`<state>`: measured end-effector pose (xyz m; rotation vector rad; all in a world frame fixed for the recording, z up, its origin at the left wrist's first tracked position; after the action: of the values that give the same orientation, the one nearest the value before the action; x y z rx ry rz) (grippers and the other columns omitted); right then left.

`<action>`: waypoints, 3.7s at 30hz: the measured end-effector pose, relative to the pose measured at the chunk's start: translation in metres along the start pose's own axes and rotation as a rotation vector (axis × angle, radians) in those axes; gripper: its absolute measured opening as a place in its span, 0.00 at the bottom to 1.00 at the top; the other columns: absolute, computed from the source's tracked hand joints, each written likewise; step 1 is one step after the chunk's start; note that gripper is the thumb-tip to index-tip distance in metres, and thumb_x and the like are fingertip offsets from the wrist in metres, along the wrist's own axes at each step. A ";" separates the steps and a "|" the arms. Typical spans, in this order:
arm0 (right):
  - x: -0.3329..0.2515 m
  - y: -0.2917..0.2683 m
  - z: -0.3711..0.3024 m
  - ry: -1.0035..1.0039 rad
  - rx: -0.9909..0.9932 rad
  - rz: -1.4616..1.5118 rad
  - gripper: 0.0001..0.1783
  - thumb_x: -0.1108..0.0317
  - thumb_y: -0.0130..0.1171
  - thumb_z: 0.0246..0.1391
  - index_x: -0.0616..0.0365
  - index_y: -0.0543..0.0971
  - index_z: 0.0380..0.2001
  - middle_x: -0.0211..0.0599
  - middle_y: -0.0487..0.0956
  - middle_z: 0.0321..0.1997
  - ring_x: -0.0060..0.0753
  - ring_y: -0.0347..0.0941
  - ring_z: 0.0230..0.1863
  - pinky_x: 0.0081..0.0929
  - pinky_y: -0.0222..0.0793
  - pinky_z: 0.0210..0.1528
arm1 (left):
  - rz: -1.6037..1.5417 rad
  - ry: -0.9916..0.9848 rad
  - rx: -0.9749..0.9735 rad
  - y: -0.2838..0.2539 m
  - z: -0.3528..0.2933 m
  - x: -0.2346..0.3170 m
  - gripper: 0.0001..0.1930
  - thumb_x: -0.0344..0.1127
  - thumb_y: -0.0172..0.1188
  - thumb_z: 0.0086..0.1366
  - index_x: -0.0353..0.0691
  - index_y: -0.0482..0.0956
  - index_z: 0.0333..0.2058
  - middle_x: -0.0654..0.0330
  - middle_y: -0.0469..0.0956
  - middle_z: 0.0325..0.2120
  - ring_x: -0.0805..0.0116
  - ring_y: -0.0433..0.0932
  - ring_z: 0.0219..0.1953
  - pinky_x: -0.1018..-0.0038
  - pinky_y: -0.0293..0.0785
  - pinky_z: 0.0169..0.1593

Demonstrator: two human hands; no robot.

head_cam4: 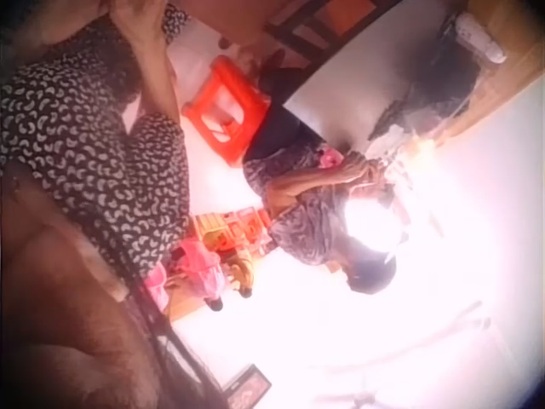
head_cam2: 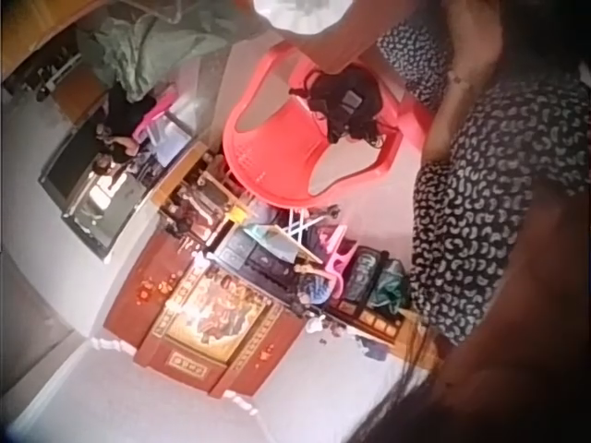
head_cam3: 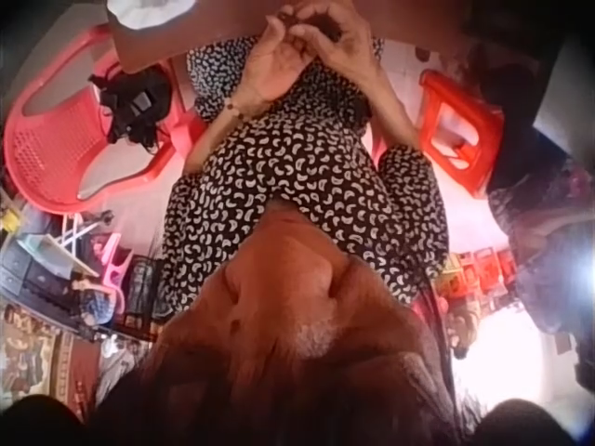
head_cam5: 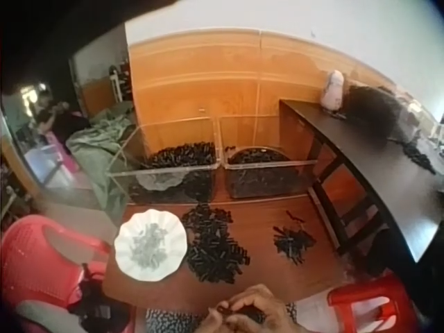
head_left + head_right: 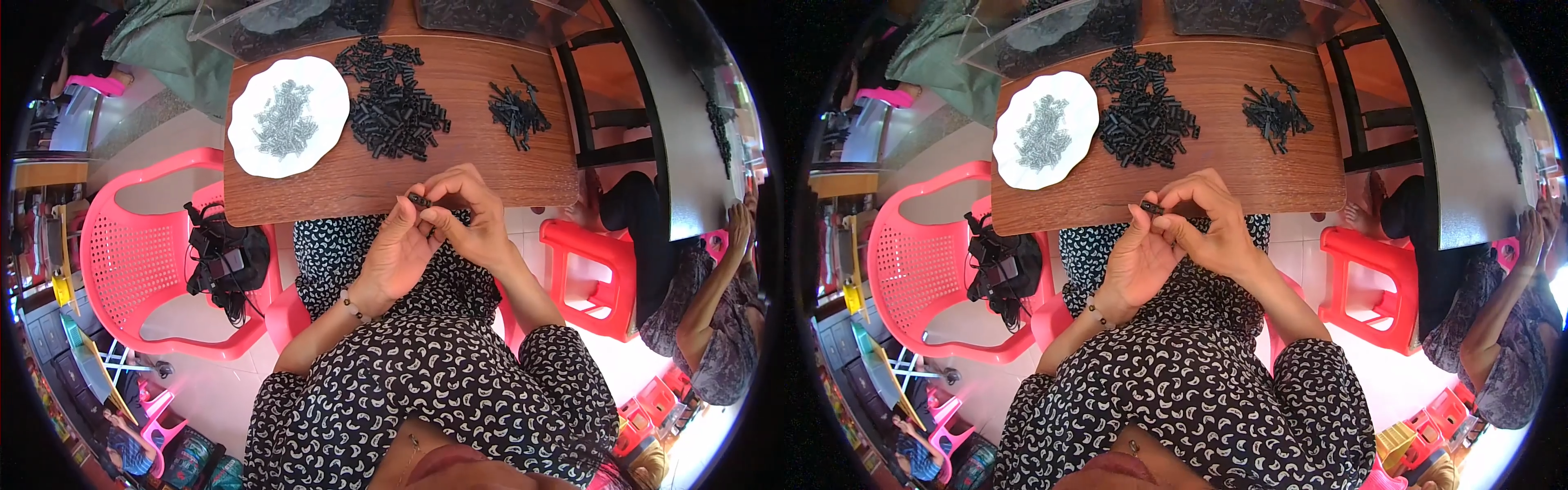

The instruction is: The person takes plastic parts and small springs from containers and a plate, then manually fits the springs into the plastic parts to assemble small components.

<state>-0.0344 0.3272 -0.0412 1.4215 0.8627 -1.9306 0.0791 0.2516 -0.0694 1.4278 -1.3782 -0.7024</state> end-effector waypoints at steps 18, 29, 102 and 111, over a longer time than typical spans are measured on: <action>-0.005 -0.013 0.008 -0.190 -0.023 -0.239 0.07 0.81 0.64 0.49 0.63 0.76 0.32 0.39 0.79 0.41 0.30 0.73 0.45 0.25 0.72 0.47 | 0.295 0.127 0.138 0.004 0.003 0.007 0.17 0.47 0.55 0.69 0.42 0.78 0.48 0.71 0.77 0.35 0.81 0.70 0.35 0.79 0.68 0.43; -0.053 -0.089 0.160 -0.616 0.461 -0.711 0.08 0.67 0.64 0.51 0.60 0.80 0.32 0.35 0.81 0.32 0.31 0.76 0.35 0.25 0.71 0.42 | -0.080 -0.058 0.243 -0.018 0.005 0.030 0.14 0.41 0.60 0.66 0.40 0.77 0.46 0.69 0.77 0.27 0.77 0.72 0.29 0.79 0.70 0.37; -0.026 -0.004 0.034 -0.248 -0.311 -0.378 0.17 0.79 0.67 0.40 0.57 0.82 0.38 0.31 0.80 0.33 0.37 0.69 0.40 0.31 0.69 0.42 | 0.536 0.262 0.143 -0.009 -0.007 0.027 0.16 0.33 0.63 0.64 0.35 0.77 0.48 0.62 0.81 0.38 0.78 0.78 0.35 0.82 0.75 0.38; -0.038 0.010 0.057 -0.146 -0.422 -0.391 0.21 0.75 0.68 0.41 0.56 0.81 0.44 0.31 0.81 0.32 0.35 0.69 0.37 0.30 0.69 0.41 | 0.331 0.188 0.173 -0.016 -0.013 0.044 0.15 0.34 0.59 0.66 0.35 0.76 0.50 0.57 0.82 0.39 0.76 0.80 0.33 0.83 0.77 0.38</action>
<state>-0.0504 0.2799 0.0060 0.9002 1.4576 -1.9373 0.1052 0.2104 -0.0693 1.3167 -1.5057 -0.2346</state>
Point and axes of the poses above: each hand's wrist, its own z-axis towards the middle knuckle, its own y-axis out of the palm, x = y × z, the point moved 2 cm from there along z, towards the middle knuckle
